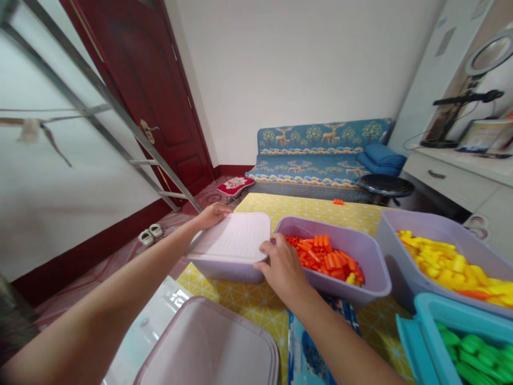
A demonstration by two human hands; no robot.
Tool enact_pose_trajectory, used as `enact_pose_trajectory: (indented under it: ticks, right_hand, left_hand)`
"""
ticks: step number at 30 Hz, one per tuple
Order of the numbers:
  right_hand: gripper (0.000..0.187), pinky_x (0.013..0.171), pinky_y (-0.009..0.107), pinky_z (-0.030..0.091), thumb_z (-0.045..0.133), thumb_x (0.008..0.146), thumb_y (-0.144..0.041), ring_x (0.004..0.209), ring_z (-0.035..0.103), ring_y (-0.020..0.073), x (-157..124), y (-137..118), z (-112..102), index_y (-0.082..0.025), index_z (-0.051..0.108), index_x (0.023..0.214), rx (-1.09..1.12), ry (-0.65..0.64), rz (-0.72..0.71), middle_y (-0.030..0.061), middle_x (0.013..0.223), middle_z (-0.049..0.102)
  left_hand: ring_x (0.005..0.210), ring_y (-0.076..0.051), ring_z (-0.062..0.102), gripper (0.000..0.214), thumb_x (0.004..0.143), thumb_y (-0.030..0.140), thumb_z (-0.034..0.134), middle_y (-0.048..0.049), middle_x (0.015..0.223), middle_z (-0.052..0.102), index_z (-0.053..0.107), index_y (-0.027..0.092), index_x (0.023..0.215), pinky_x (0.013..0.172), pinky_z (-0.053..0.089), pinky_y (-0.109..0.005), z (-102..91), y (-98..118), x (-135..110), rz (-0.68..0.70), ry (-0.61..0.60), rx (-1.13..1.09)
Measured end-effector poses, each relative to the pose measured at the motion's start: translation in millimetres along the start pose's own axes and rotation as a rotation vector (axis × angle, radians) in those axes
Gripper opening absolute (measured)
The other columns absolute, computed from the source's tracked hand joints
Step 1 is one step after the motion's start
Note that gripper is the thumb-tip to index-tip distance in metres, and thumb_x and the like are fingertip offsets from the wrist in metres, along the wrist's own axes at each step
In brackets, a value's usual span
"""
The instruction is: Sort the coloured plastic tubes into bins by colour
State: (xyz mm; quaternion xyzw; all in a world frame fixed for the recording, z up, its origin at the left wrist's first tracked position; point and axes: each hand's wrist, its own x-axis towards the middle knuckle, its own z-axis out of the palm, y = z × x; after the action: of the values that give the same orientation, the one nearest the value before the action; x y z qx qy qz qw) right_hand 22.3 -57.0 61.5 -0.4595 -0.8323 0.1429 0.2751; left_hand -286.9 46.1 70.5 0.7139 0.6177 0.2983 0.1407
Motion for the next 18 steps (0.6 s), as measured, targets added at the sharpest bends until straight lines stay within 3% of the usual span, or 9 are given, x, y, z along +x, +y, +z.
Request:
enact_pose_trajectory:
  ticks: [3,9,12,18]
  right_hand:
    - [0.027,0.088,0.037,0.042,0.075,0.072,-0.031,0.100,0.057,0.0234,-0.7,-2.4,-0.9,-0.023,0.067,0.096,-0.076,0.004,-0.014,0.0084,0.119,0.052]
    - [0.031,0.077,0.035,0.038,0.075,0.071,-0.040,0.092,0.058,0.0259,-2.2,-14.8,-4.8,-0.022,0.063,0.093,-0.267,-0.040,-0.033,0.0062,0.096,0.063]
    - [0.026,0.074,0.034,0.034,0.074,0.073,-0.039,0.089,0.057,0.0246,-2.8,-19.5,-5.6,-0.022,0.062,0.089,-0.332,-0.046,-0.052,0.0046,0.091,0.064]
    - [0.023,0.075,0.035,0.029,0.071,0.076,-0.041,0.088,0.056,0.0238,0.3,-19.8,-3.5,-0.023,0.063,0.087,-0.407,-0.017,-0.083,0.0039,0.091,0.066]
  left_hand:
    - [0.101,-0.025,0.063,0.033,0.066,0.030,0.069,-0.0081,0.103,0.072,0.073,0.017,0.096,0.087,0.048,-0.030,-10.4,-5.5,-16.9,-0.150,0.024,-0.137]
    - [0.073,-0.022,0.068,0.046,0.070,0.037,0.071,-0.0109,0.089,0.073,0.066,0.013,0.110,0.063,0.054,-0.031,-18.6,-7.0,-58.1,-0.434,0.036,-0.496]
    - [0.066,-0.018,0.067,0.042,0.070,0.030,0.074,-0.0095,0.085,0.073,0.066,0.014,0.108,0.060,0.054,-0.028,-15.1,-2.9,-62.4,-0.502,0.085,-0.660]
    - [0.053,-0.013,0.062,0.025,0.073,0.014,0.070,-0.0059,0.070,0.072,0.070,0.010,0.097,0.055,0.051,-0.023,-14.6,-5.8,-57.6,-0.570,0.192,-0.769]
